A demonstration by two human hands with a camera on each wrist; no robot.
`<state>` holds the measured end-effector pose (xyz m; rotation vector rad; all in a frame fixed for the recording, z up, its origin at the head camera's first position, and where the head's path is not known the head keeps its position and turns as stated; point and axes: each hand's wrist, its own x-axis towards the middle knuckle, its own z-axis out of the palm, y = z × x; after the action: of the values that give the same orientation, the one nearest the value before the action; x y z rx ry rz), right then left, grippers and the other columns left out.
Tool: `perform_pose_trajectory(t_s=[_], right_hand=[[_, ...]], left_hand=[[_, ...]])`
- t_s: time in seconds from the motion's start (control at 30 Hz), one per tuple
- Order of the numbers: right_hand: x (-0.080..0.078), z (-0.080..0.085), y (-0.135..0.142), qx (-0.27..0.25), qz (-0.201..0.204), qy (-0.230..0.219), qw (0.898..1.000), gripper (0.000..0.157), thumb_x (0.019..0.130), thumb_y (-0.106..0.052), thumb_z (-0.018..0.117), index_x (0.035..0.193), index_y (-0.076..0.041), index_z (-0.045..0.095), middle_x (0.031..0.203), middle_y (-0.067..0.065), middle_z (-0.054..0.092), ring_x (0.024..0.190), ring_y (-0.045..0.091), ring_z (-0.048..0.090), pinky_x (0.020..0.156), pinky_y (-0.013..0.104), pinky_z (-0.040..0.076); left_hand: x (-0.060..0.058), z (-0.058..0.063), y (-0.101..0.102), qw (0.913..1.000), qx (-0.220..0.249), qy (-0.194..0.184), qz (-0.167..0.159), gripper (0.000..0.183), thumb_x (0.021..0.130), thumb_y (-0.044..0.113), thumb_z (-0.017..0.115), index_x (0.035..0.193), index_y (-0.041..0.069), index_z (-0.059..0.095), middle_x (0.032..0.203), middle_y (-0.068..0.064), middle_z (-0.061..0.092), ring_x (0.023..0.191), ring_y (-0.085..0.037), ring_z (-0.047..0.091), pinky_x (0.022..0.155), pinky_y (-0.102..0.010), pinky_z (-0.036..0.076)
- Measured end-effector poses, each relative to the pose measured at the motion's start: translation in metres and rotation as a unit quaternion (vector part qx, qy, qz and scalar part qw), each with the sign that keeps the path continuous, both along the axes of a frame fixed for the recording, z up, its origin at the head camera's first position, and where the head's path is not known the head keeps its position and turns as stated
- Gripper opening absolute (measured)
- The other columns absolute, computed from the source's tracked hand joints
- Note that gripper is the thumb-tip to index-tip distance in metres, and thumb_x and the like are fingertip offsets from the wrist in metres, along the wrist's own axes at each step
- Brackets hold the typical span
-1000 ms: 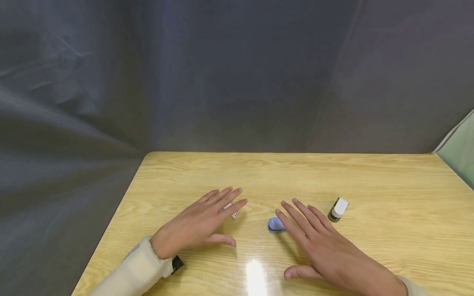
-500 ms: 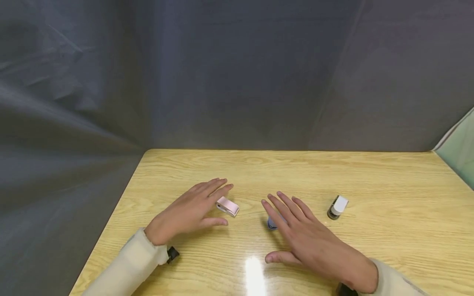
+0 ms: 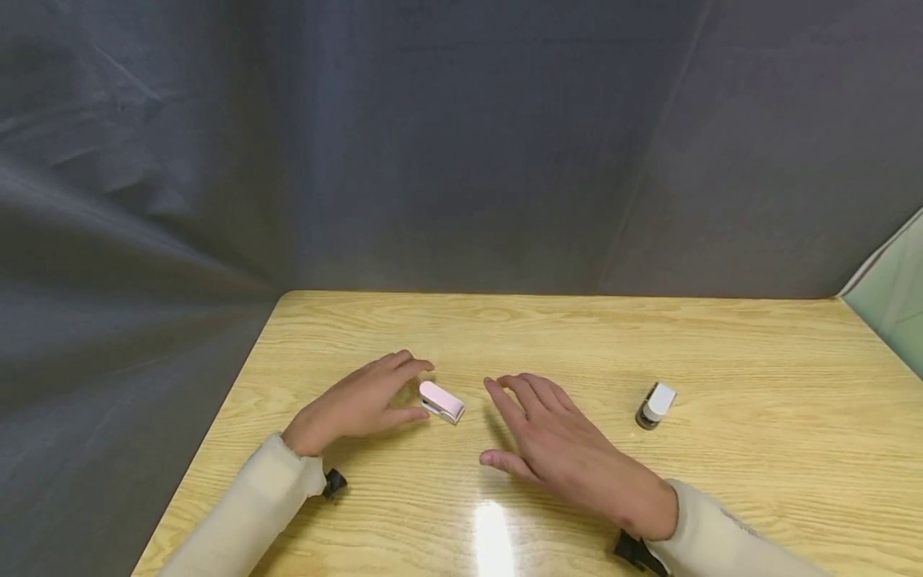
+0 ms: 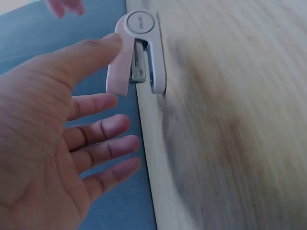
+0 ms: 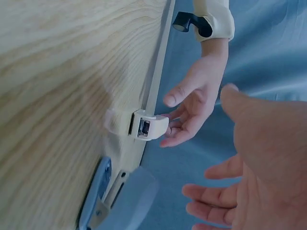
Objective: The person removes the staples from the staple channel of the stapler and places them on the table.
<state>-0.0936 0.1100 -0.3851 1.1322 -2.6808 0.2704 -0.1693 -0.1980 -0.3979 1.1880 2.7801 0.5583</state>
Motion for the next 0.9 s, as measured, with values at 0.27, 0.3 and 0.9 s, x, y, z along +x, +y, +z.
perform_pose_trajectory(t_s=[0.27,0.3,0.9], right_hand=[[-0.013,0.002,-0.02,0.013,-0.018,0.031,0.999,0.067,0.099,-0.052,0.065,0.14,0.001,0.059,0.123,0.014,0.062,0.109,0.03,0.057,0.091,0.045,0.05],[-0.015,0.002,-0.022,0.01,-0.021,0.027,0.999,0.066,0.099,-0.052,0.066,0.139,0.001,0.06,0.12,0.013,0.063,0.105,0.03,0.058,0.088,0.044,0.052],[-0.041,0.002,-0.06,-0.011,-0.023,-0.041,0.999,0.031,0.096,-0.039,0.074,0.09,-0.009,0.068,0.078,0.0,0.056,0.064,0.015,0.05,0.05,0.027,0.042]], left_hand=[[-0.012,-0.001,-0.003,0.9966,0.007,-0.081,0.011,0.053,0.091,0.026,0.083,0.137,0.009,0.063,0.107,0.001,0.059,0.097,-0.017,0.056,0.082,-0.036,0.049],[-0.014,-0.002,-0.002,0.9964,0.01,-0.084,0.011,0.052,0.09,0.025,0.083,0.136,0.009,0.064,0.106,0.002,0.059,0.096,-0.017,0.056,0.082,-0.036,0.049],[-0.033,-0.014,0.006,0.9901,0.051,-0.129,-0.019,0.021,0.089,0.015,0.084,0.108,0.014,0.074,0.088,0.003,0.053,0.079,-0.015,0.046,0.068,-0.029,0.04]])
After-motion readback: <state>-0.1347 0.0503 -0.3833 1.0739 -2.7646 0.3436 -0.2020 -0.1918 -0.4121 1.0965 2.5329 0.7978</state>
